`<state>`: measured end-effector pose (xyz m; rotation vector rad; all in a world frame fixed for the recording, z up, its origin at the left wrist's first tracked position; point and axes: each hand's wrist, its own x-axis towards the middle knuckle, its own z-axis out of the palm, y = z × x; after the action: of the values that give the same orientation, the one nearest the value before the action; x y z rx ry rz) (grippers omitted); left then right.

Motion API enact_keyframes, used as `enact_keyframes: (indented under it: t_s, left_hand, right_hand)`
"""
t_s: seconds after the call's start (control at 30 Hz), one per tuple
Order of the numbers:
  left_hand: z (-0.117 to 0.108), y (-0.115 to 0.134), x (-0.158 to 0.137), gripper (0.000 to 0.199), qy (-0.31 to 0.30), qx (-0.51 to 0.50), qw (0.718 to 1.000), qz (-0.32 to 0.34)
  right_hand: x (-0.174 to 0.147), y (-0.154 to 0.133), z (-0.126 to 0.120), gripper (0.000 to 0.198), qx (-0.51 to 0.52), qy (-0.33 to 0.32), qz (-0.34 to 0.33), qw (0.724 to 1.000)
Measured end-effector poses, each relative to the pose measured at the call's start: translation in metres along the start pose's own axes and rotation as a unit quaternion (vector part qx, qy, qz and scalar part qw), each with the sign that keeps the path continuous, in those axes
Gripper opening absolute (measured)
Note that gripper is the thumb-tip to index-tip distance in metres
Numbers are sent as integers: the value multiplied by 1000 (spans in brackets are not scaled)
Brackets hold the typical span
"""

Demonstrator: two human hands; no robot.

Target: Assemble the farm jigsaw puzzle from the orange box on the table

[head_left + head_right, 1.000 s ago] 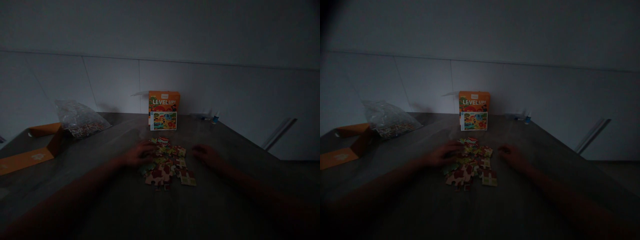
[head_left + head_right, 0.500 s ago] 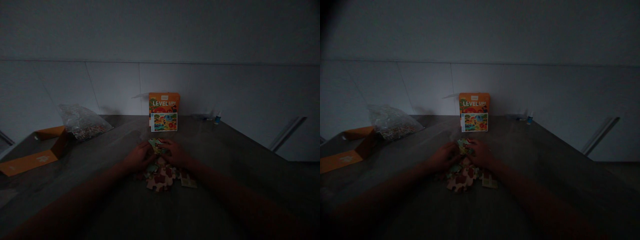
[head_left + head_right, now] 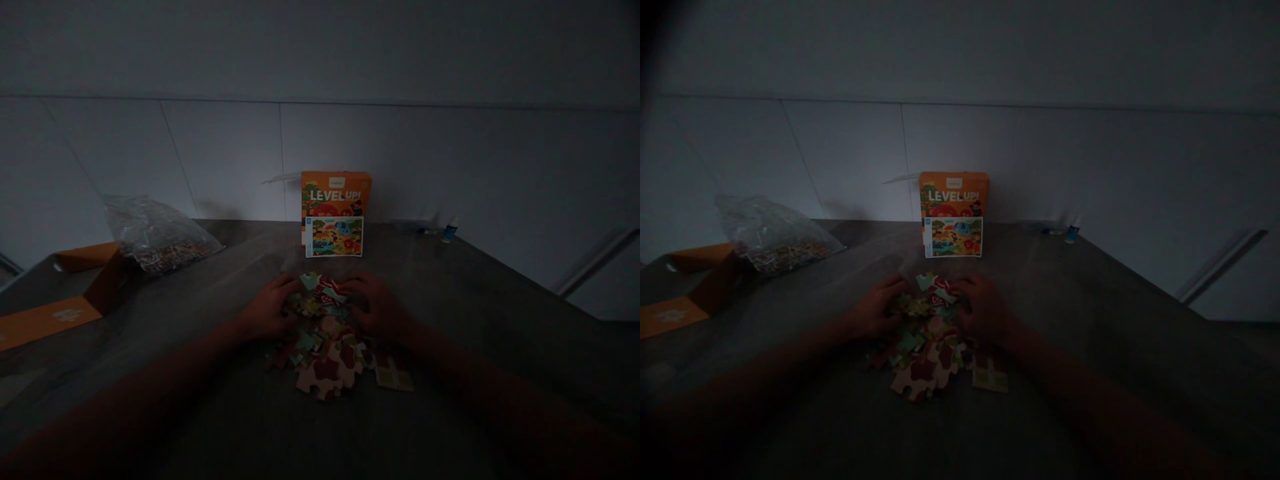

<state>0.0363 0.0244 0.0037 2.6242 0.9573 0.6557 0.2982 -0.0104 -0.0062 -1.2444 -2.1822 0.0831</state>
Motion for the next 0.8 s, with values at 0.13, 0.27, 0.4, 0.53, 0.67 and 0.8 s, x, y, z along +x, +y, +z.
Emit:
enact_keyframes:
  t_s: [0.13, 0.27, 0.4, 0.53, 0.67, 0.8]
  left_hand:
    - [-1, -6, 2, 41, -26, 26, 999, -11]
    - [3, -15, 4, 40, -1, 119, 982, -146]
    - [1, -7, 2, 41, 39, 132, 986, -93]
    - [-1, 12, -2, 44, -38, 40, 983, 173]
    - [-3, 12, -2, 43, -95, 10, 974, 207]
    - [-5, 6, 0, 22, -79, 27, 980, 180]
  right_hand:
    - [1, -5, 3, 50, -34, -46, -23, 998]
    - [2, -1, -3, 19, -65, -46, 26, 996]
    - [2, 0, -5, 23, -73, -19, 12, 997]
    - [-1, -6, 1, 46, -25, -35, -84, 996]
    - [-1, -6, -1, 31, -37, -51, -36, 997]
    - [1, -5, -3, 27, -65, -34, 4, 997]
